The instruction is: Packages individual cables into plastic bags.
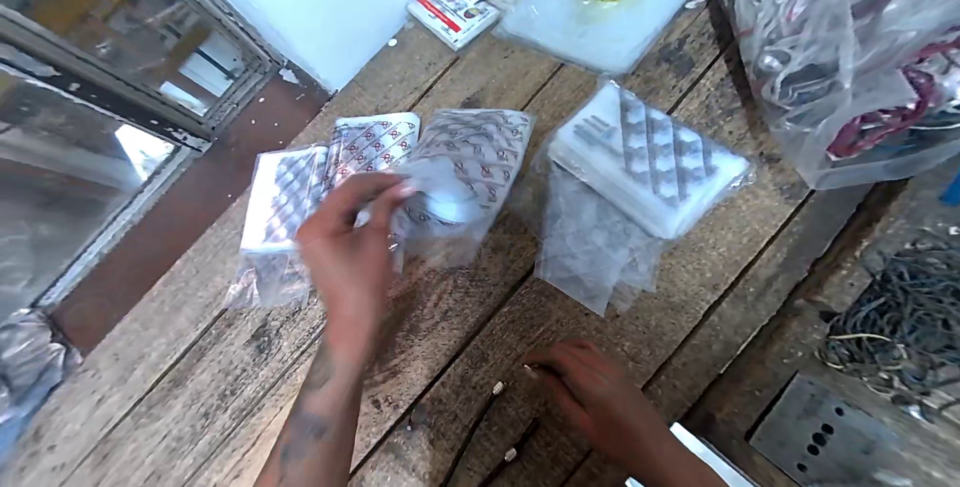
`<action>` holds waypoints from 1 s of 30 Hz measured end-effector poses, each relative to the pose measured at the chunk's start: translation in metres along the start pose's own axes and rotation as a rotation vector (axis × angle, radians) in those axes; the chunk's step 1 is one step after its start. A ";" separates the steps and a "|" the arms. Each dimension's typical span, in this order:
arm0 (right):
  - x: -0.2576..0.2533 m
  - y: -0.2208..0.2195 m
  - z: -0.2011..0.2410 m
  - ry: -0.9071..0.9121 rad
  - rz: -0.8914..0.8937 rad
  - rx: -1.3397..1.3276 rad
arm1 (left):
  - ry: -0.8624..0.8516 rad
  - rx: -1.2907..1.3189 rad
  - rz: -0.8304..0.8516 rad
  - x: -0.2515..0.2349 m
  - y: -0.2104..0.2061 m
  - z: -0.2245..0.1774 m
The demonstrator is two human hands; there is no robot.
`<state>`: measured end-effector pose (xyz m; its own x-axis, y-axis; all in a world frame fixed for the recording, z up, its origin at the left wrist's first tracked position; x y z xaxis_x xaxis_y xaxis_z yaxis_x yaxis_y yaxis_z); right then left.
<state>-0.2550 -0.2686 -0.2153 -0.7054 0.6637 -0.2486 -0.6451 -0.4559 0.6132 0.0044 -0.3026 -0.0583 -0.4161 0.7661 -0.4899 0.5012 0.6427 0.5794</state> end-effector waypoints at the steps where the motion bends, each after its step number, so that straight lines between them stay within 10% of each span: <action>1: 0.002 0.000 0.000 -0.003 0.001 0.002 | 0.103 0.138 -0.109 0.015 0.037 0.005; 6: 0.011 -0.008 0.013 0.048 0.071 0.025 | 0.392 0.137 -0.624 0.135 0.212 0.044; 12: 0.015 -0.033 0.063 0.134 0.360 -0.079 | 0.335 -1.010 -0.583 0.245 0.377 -0.015; 19: 0.050 -0.071 0.129 0.245 0.584 -0.035 | 0.876 -1.040 -0.011 0.278 0.321 0.120; 23: 0.067 -0.083 0.170 0.296 0.620 0.025 | 1.040 -0.893 -0.046 0.268 0.311 0.204; 26: 0.090 -0.092 0.190 0.299 0.568 0.065 | 1.009 -0.657 -0.196 0.262 0.339 0.219; 30: 0.131 -0.112 0.205 0.337 0.393 0.118 | 0.788 -0.545 0.002 0.326 0.355 0.176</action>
Point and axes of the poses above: each hand's wrist, its own x-axis away from the middle knuckle, its own y-axis out of the back of the hand, z = x × y, the point moved 9 cm from there along -x, towards the middle knuckle, and after that the axes turned 1 degree about y, right-handed, at the moved point
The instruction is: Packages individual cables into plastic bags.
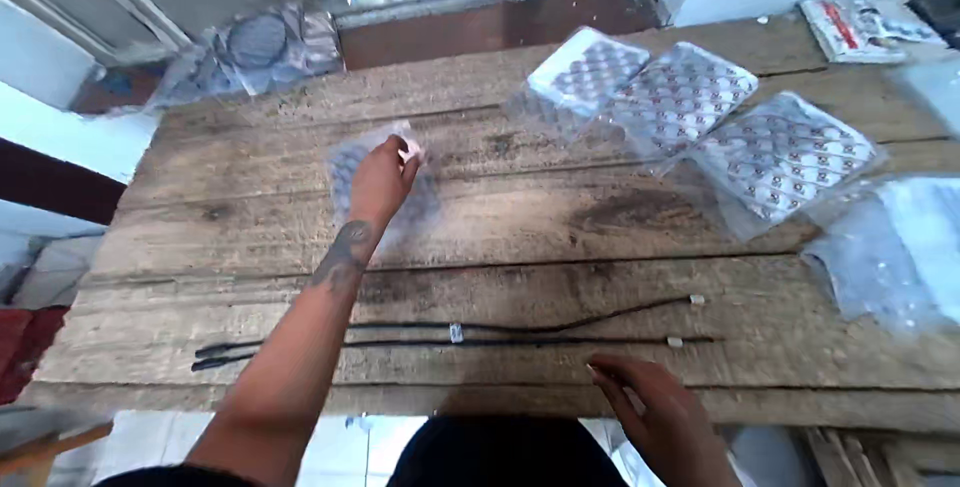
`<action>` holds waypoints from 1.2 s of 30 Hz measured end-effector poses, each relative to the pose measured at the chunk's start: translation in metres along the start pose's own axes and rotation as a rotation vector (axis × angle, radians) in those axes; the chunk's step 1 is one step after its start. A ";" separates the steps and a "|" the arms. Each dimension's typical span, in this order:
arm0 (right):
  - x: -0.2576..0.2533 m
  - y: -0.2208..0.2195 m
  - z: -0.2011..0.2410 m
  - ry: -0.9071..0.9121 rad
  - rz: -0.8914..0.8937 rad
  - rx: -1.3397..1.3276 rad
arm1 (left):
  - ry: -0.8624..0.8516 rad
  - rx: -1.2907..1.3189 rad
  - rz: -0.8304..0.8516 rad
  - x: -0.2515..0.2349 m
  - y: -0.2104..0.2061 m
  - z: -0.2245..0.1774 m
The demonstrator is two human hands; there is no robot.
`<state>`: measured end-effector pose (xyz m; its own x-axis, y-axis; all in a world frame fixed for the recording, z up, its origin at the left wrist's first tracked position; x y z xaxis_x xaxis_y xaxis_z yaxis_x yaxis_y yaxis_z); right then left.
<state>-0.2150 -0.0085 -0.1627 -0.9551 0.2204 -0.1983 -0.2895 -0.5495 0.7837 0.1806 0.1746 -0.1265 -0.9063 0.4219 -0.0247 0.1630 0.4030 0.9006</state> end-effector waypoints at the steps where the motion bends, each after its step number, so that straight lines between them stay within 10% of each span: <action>1: 0.005 -0.011 0.008 -0.006 -0.010 0.004 | -0.071 -0.010 0.029 0.043 -0.002 0.019; 8: 0.012 -0.095 0.043 -0.265 0.223 -0.005 | -0.138 0.102 -0.040 0.279 -0.053 0.159; 13: 0.016 -0.155 0.045 -0.723 0.379 -0.743 | -0.194 0.162 -0.006 0.272 -0.042 0.147; 17: 0.011 -0.112 -0.020 -0.872 -0.248 -1.320 | -0.375 0.159 -0.010 0.278 -0.008 0.120; 20: 0.022 -0.082 -0.056 -0.991 -0.624 -1.355 | -0.400 0.149 0.014 0.281 -0.009 0.108; 36: 0.043 -0.049 -0.081 -1.029 -0.653 -1.377 | -0.327 -0.135 -0.030 0.264 -0.033 0.104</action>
<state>-0.2470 -0.0373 -0.2574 -0.4229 0.7011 0.5742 -0.9012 -0.2590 -0.3475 -0.0230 0.3574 -0.2080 -0.7333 0.6583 -0.1702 0.0655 0.3175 0.9460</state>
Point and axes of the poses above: each hand's wrist, its own x-axis away from the middle knuckle, its own y-axis out of the back of the hand, z = x × y, the point moved 9 cm from there along -x, towards the middle knuckle, and after that the axes turned 1 degree about y, right-handed, at the moved point
